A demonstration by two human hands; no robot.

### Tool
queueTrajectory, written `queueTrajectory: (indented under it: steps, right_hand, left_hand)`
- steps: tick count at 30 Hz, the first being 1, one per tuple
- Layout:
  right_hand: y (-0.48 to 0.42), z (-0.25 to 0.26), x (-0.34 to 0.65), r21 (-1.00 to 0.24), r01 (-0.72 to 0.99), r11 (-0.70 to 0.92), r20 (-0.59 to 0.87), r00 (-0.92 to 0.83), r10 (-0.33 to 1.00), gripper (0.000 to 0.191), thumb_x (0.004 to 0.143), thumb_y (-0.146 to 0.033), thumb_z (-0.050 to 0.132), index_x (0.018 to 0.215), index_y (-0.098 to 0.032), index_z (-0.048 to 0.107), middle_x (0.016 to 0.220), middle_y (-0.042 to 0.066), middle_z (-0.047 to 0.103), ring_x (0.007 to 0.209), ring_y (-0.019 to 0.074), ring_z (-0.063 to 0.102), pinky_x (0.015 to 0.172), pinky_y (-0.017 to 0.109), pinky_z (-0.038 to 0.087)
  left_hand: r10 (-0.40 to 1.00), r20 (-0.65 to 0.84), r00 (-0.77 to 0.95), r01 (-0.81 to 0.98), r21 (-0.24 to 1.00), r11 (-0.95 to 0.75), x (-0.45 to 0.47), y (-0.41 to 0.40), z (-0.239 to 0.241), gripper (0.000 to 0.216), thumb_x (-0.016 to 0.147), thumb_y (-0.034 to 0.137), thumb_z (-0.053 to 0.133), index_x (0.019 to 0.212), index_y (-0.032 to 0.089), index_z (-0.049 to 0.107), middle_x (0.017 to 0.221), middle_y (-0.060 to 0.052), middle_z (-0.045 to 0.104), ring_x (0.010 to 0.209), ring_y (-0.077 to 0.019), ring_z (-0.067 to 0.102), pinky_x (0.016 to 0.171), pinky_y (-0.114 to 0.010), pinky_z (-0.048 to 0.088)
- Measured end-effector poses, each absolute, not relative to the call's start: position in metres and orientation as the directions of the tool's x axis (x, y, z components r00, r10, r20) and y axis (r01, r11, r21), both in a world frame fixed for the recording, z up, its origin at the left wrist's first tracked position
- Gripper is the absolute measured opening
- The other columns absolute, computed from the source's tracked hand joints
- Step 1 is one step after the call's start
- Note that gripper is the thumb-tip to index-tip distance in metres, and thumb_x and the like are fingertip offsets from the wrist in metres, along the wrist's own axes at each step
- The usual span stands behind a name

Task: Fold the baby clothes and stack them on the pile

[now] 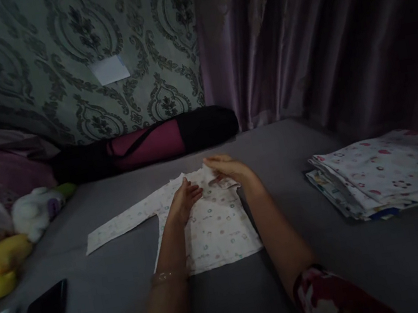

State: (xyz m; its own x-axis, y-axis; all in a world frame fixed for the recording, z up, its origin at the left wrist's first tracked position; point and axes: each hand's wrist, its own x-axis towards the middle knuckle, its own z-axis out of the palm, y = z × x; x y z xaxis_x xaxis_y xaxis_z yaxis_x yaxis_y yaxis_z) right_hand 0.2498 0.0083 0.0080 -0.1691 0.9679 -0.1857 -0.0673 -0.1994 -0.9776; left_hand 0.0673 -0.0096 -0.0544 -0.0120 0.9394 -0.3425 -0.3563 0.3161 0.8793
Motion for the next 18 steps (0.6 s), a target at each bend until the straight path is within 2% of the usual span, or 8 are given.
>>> queueTrajectory:
  steps: [3, 5, 7, 9, 12, 14, 18]
  right_hand:
    - [0.002, 0.016, 0.242, -0.969, -0.05, -0.242, -0.21, -0.345, 0.915, 0.054, 0.082, -0.045, 0.071, 0.127, -0.019, 0.056, 0.118, 0.011, 0.065, 0.073, 0.0155, 0.069, 0.062, 0.027, 0.057]
    - [0.003, 0.018, 0.248, -0.972, -0.045, -0.233, -0.209, -0.3, 0.931, 0.047, 0.087, -0.044, 0.067, 0.124, -0.017, 0.057, 0.121, 0.013, 0.065, 0.077, 0.0148, 0.07, 0.064, 0.024, 0.056]
    - [0.008, 0.018, 0.261, -0.973, -0.075, -0.217, -0.202, -0.175, 0.964, 0.036, 0.091, -0.041, 0.063, 0.117, -0.016, 0.061, 0.115, 0.013, 0.068, 0.076, 0.0132, 0.07, 0.063, 0.021, 0.054]
    - [0.013, 0.015, 0.278, -0.97, -0.14, -0.2, -0.198, -0.027, 0.98, 0.029, 0.091, -0.039, 0.062, 0.109, -0.016, 0.063, 0.106, 0.011, 0.071, 0.072, 0.0125, 0.069, 0.06, 0.021, 0.054]
    - [0.018, 0.01, 0.3, -0.953, -0.245, -0.177, -0.218, 0.154, 0.964, 0.018, 0.089, -0.034, 0.065, 0.095, -0.017, 0.064, 0.089, 0.006, 0.073, 0.067, 0.0118, 0.068, 0.058, 0.021, 0.053]
    - [0.02, 0.006, 0.309, -0.943, -0.284, -0.172, -0.238, 0.219, 0.946, 0.012, 0.088, -0.029, 0.065, 0.086, -0.018, 0.063, 0.081, 0.003, 0.072, 0.064, 0.011, 0.066, 0.057, 0.02, 0.052]
    - [0.021, -0.002, 0.31, -0.947, -0.272, -0.171, -0.246, 0.267, 0.932, 0.013, 0.087, -0.02, 0.063, 0.076, -0.017, 0.059, 0.074, 0.002, 0.07, 0.059, 0.0097, 0.064, 0.055, 0.019, 0.05]
  left_hand:
    - [0.935, -0.351, 0.052, -0.411, 0.846, 0.341, 0.067, -0.006, -0.052, 0.052, 0.092, 0.06, 0.044, 0.116, 0.016, 0.06, 0.106, -0.013, 0.068, 0.095, -0.0228, 0.067, 0.076, -0.034, 0.058]
    - [0.941, -0.339, 0.022, -0.384, 0.866, 0.321, 0.067, -0.005, -0.053, 0.05, 0.088, 0.058, 0.052, 0.115, 0.017, 0.061, 0.106, -0.012, 0.069, 0.098, -0.0238, 0.066, 0.074, -0.032, 0.058]
    - [0.946, -0.317, -0.065, -0.317, 0.906, 0.282, 0.066, -0.007, -0.056, 0.047, 0.08, 0.048, 0.069, 0.114, 0.017, 0.061, 0.105, -0.01, 0.068, 0.097, -0.0229, 0.066, 0.073, -0.029, 0.057]
    - [0.954, -0.277, -0.115, -0.24, 0.94, 0.244, 0.065, -0.008, -0.061, 0.052, 0.073, 0.035, 0.076, 0.118, 0.019, 0.059, 0.102, -0.008, 0.068, 0.09, -0.0196, 0.066, 0.071, -0.027, 0.056]
    - [0.975, -0.205, -0.09, -0.169, 0.968, 0.188, 0.064, -0.006, -0.068, 0.067, 0.071, 0.022, 0.07, 0.134, 0.021, 0.049, 0.097, -0.005, 0.067, 0.077, -0.0144, 0.064, 0.067, -0.026, 0.055]
    - [0.989, -0.116, -0.095, -0.104, 0.989, 0.106, 0.063, -0.002, -0.07, 0.07, 0.071, 0.02, 0.063, 0.138, 0.021, 0.047, 0.094, -0.003, 0.066, 0.073, -0.0132, 0.063, 0.066, -0.026, 0.054]
    - [0.97, 0.151, -0.192, 0.121, 0.984, -0.129, 0.057, 0.006, -0.072, 0.048, 0.075, 0.025, 0.054, 0.121, 0.018, 0.063, 0.096, -0.004, 0.067, 0.083, -0.0163, 0.063, 0.076, -0.029, 0.054]
